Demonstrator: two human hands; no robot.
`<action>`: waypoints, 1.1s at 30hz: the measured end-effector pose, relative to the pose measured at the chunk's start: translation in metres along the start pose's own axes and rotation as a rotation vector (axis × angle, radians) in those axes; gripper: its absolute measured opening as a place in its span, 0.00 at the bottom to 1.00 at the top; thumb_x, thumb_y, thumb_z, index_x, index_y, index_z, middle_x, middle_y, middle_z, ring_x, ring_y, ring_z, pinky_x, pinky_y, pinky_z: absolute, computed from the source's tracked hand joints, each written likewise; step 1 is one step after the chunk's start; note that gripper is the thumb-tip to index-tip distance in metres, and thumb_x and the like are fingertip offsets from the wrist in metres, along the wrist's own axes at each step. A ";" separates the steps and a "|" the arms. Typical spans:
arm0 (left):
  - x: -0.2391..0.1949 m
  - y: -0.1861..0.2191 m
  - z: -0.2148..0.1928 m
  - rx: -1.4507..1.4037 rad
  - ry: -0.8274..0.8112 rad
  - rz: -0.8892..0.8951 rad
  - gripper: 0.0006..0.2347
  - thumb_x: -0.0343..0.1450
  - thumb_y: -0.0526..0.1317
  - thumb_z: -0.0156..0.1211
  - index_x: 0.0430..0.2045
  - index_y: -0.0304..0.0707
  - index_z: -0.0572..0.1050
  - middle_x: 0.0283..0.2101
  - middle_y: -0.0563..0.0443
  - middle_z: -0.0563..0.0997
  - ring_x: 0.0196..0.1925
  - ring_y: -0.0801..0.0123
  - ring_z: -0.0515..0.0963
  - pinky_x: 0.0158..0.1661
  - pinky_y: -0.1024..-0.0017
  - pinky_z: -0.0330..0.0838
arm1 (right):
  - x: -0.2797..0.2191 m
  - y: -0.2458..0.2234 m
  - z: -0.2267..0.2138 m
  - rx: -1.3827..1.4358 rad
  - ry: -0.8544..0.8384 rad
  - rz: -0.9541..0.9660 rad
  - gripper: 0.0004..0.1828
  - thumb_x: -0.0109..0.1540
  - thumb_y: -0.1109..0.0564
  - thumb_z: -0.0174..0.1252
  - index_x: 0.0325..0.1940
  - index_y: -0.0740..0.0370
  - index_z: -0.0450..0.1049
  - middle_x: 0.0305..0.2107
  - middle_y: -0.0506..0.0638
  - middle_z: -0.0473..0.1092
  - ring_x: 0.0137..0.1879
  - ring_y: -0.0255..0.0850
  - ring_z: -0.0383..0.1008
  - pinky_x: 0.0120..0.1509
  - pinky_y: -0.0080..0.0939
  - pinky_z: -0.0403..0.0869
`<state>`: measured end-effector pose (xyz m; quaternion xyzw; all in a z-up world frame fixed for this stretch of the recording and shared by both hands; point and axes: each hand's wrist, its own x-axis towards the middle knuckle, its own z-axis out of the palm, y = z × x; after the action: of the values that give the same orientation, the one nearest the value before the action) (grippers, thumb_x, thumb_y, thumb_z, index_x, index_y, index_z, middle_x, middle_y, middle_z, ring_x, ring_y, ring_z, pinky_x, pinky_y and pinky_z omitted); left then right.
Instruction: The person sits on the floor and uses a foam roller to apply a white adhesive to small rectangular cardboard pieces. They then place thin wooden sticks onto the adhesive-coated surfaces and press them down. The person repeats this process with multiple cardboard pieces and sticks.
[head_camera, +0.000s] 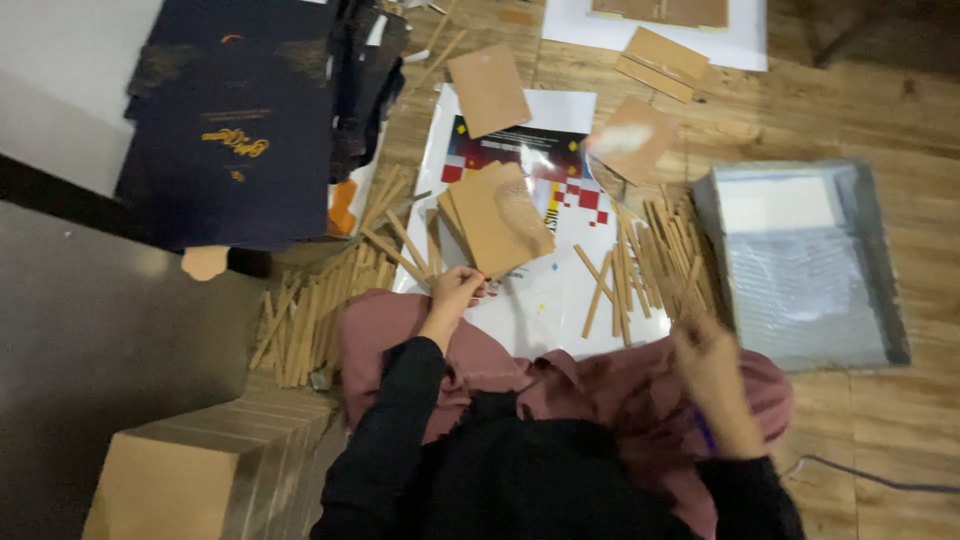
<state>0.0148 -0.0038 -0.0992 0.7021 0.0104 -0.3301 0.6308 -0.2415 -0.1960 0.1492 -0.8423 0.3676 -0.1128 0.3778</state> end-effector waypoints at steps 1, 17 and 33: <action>-0.006 0.008 0.000 0.007 -0.016 -0.002 0.09 0.61 0.41 0.59 0.29 0.37 0.72 0.25 0.46 0.78 0.24 0.72 0.79 0.24 0.79 0.75 | 0.008 0.001 -0.018 -0.001 0.012 0.013 0.10 0.57 0.63 0.50 0.42 0.66 0.71 0.29 0.64 0.70 0.38 0.56 0.71 0.44 0.52 0.68; -0.059 0.074 -0.003 0.062 -0.061 -0.154 0.05 0.66 0.38 0.55 0.25 0.36 0.72 0.26 0.49 0.76 0.28 0.73 0.75 0.29 0.80 0.68 | 0.019 0.124 -0.129 -0.681 -0.023 0.302 0.28 0.57 0.58 0.44 0.61 0.35 0.62 0.37 0.68 0.70 0.43 0.65 0.68 0.39 0.60 0.67; -0.059 0.073 -0.002 0.076 -0.029 -0.144 0.04 0.66 0.37 0.56 0.25 0.36 0.72 0.26 0.49 0.77 0.27 0.73 0.75 0.28 0.81 0.68 | 0.011 0.156 -0.135 -0.615 -0.113 0.233 0.27 0.56 0.59 0.44 0.59 0.39 0.66 0.36 0.69 0.70 0.45 0.63 0.69 0.44 0.52 0.67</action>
<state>0.0006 0.0066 -0.0069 0.7181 0.0395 -0.3848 0.5784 -0.3802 -0.3473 0.1290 -0.8742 0.4566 0.0944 0.1360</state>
